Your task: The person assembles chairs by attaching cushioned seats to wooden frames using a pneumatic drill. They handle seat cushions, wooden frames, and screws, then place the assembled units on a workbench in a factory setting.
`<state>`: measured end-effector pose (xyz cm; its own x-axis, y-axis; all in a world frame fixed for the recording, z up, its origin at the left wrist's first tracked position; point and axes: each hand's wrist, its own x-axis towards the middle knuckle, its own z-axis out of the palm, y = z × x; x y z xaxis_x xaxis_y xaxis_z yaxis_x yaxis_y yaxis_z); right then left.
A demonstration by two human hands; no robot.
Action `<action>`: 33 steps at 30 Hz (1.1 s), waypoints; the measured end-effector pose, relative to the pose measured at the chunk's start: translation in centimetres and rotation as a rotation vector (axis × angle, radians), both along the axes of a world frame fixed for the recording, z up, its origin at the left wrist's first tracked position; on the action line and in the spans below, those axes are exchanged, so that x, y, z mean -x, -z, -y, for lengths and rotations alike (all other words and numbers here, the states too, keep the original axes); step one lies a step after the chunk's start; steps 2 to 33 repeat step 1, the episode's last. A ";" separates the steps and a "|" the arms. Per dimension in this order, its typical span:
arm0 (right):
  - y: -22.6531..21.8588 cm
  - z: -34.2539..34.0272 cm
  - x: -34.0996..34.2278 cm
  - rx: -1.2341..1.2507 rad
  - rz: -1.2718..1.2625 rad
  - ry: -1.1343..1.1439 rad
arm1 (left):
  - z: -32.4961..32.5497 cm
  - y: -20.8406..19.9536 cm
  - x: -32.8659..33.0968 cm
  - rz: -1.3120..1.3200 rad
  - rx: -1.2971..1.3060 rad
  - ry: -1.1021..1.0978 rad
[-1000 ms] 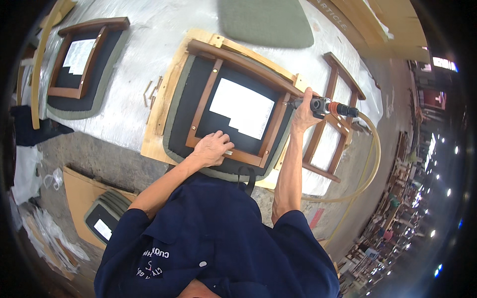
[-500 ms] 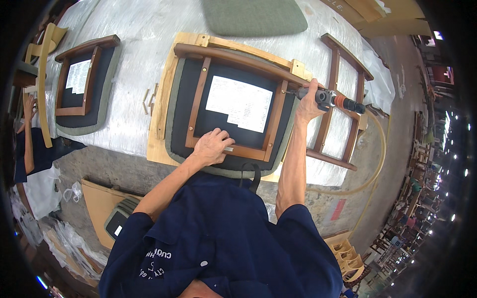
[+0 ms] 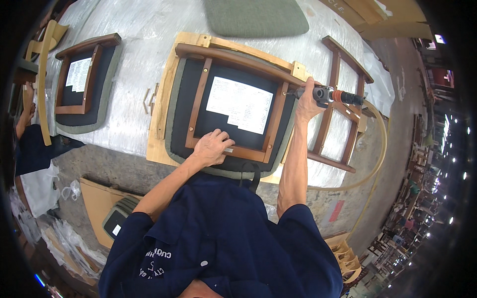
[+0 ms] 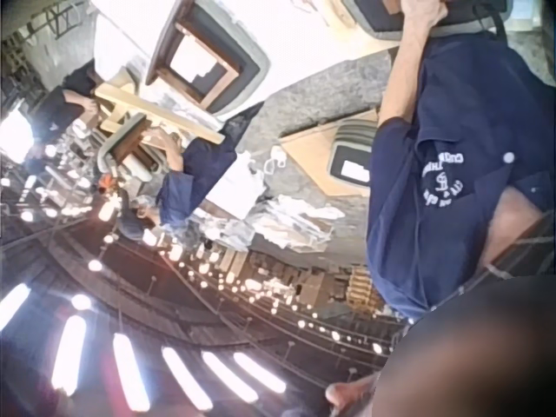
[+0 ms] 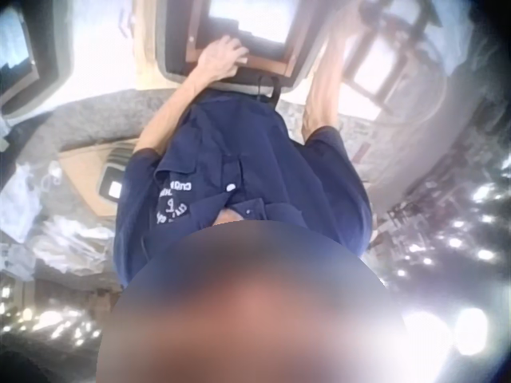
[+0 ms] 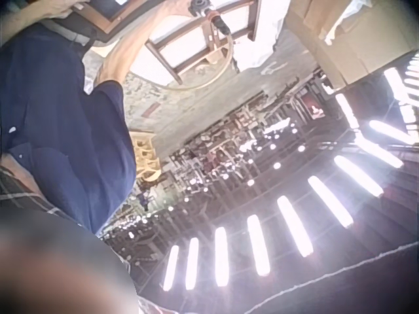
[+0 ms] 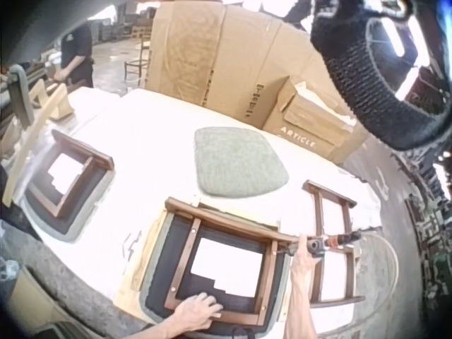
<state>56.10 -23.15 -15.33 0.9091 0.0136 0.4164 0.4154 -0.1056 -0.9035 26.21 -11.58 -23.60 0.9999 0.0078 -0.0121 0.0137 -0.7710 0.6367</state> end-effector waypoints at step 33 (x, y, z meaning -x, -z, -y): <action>0.1 0.0 0.1 -0.022 -0.022 -0.009 | 0.0 0.1 0.0 -0.008 0.005 0.000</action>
